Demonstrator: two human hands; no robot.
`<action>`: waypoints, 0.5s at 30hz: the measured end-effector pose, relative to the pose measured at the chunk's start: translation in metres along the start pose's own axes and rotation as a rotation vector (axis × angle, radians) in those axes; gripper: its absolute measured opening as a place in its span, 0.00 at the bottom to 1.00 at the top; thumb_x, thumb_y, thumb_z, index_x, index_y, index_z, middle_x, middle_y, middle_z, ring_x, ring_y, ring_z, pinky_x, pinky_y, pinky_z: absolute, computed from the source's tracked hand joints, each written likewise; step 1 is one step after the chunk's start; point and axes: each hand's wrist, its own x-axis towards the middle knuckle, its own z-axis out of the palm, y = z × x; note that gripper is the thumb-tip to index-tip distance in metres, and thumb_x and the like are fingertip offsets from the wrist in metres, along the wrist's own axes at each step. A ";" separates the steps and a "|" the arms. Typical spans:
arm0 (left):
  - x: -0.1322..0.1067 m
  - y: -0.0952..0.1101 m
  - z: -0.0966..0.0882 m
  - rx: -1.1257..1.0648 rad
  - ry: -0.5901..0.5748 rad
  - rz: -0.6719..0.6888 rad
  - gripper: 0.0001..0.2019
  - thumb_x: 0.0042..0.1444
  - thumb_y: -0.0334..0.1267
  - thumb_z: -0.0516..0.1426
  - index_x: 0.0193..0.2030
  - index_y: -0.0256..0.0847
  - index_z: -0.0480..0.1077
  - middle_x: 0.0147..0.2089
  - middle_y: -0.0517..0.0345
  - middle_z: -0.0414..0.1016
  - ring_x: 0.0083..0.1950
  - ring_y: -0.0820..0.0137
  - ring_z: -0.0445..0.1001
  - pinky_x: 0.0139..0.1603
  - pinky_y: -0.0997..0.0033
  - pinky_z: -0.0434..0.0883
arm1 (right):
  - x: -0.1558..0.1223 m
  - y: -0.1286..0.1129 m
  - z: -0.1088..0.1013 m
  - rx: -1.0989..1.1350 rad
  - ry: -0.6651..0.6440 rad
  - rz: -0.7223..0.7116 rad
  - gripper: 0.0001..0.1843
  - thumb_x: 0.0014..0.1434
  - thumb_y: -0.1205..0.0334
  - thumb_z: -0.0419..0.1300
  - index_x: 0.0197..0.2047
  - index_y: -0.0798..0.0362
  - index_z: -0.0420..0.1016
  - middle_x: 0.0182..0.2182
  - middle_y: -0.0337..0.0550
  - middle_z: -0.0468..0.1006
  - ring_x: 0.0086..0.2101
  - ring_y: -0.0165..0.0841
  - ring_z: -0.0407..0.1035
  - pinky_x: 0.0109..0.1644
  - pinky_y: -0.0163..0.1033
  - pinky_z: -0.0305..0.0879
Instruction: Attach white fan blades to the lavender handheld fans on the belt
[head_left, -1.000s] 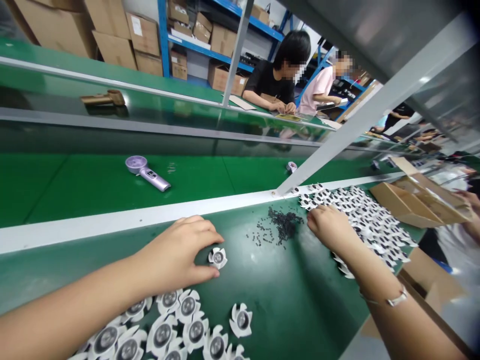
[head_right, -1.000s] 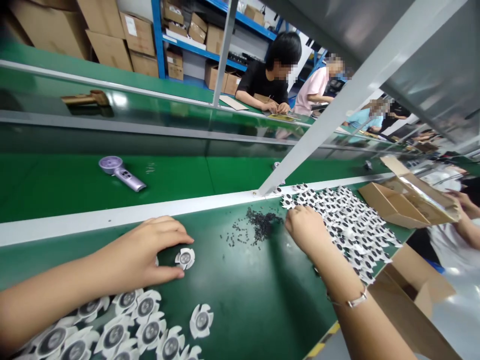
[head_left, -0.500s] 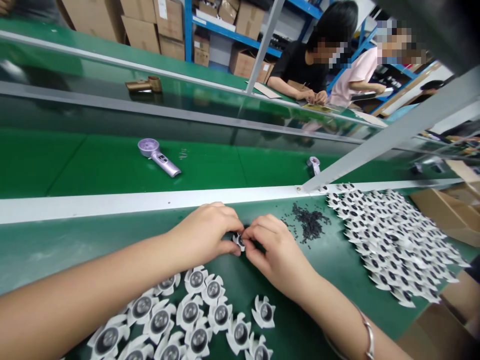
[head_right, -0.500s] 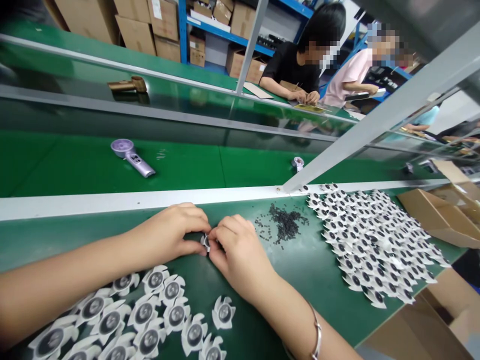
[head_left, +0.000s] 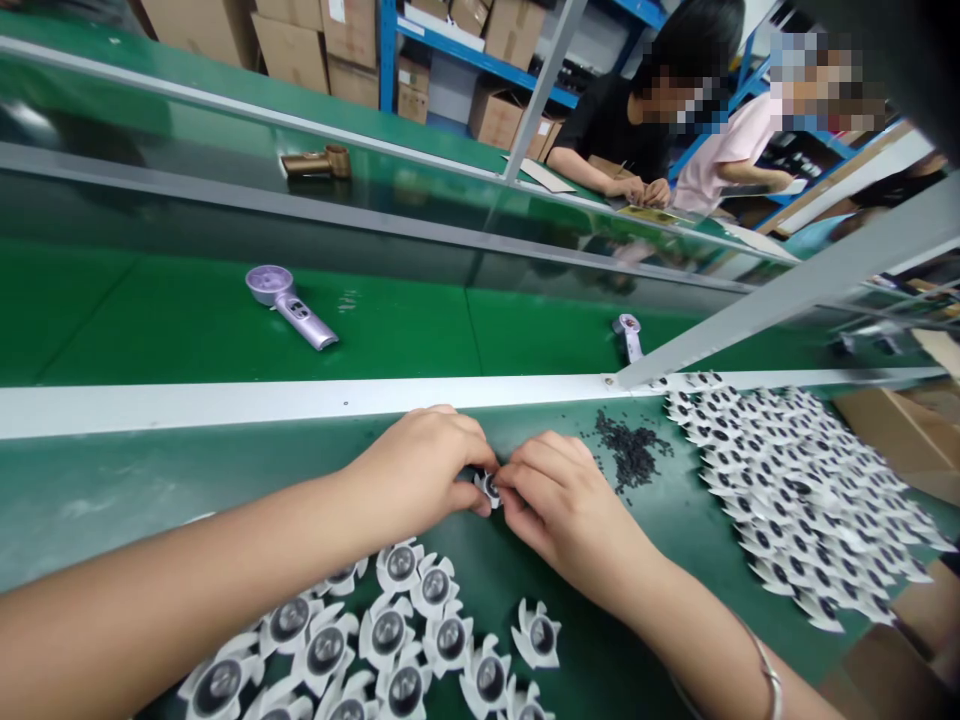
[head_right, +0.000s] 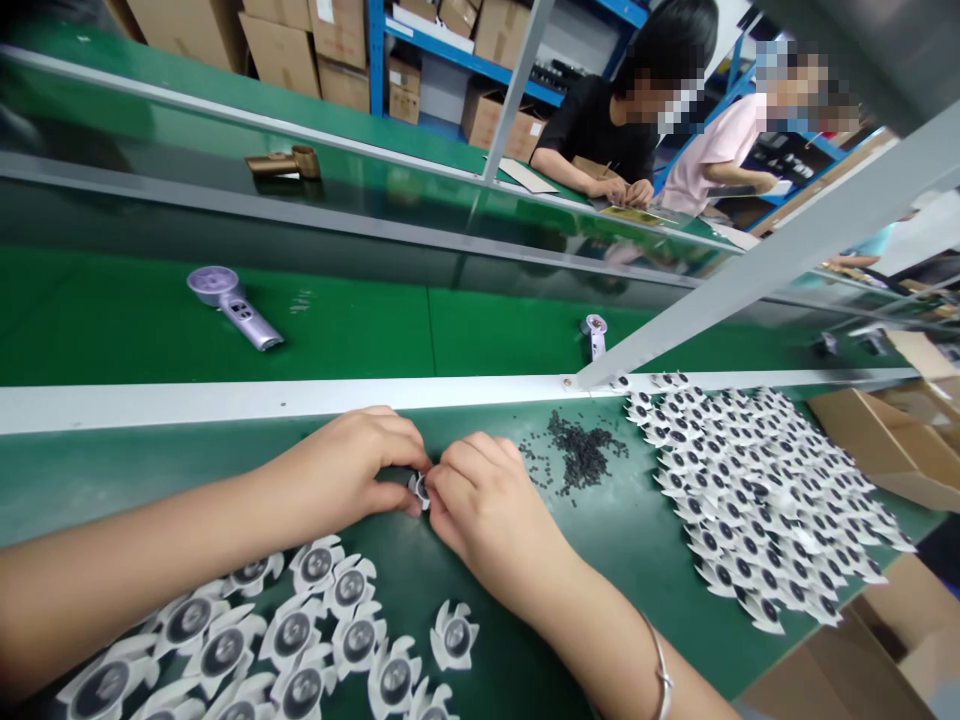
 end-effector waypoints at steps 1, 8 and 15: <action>0.000 0.000 0.001 -0.009 0.003 -0.009 0.10 0.48 0.37 0.69 0.38 0.43 0.79 0.40 0.59 0.79 0.45 0.61 0.73 0.49 0.61 0.66 | -0.002 -0.002 -0.002 -0.014 -0.024 -0.027 0.10 0.67 0.67 0.53 0.38 0.57 0.76 0.33 0.45 0.74 0.36 0.37 0.64 0.39 0.44 0.54; -0.001 -0.004 0.001 -0.085 0.055 -0.076 0.10 0.50 0.36 0.67 0.40 0.44 0.78 0.40 0.58 0.78 0.45 0.60 0.73 0.49 0.59 0.67 | -0.004 0.009 -0.020 -0.068 -0.031 -0.131 0.11 0.65 0.66 0.56 0.47 0.51 0.77 0.40 0.44 0.79 0.43 0.39 0.68 0.45 0.46 0.60; -0.002 -0.002 -0.004 -0.294 0.166 -0.183 0.08 0.48 0.33 0.63 0.36 0.42 0.72 0.40 0.57 0.78 0.40 0.65 0.76 0.42 0.66 0.71 | 0.091 0.125 -0.031 -0.350 0.169 0.652 0.23 0.67 0.61 0.54 0.61 0.64 0.65 0.55 0.65 0.70 0.55 0.50 0.65 0.58 0.57 0.63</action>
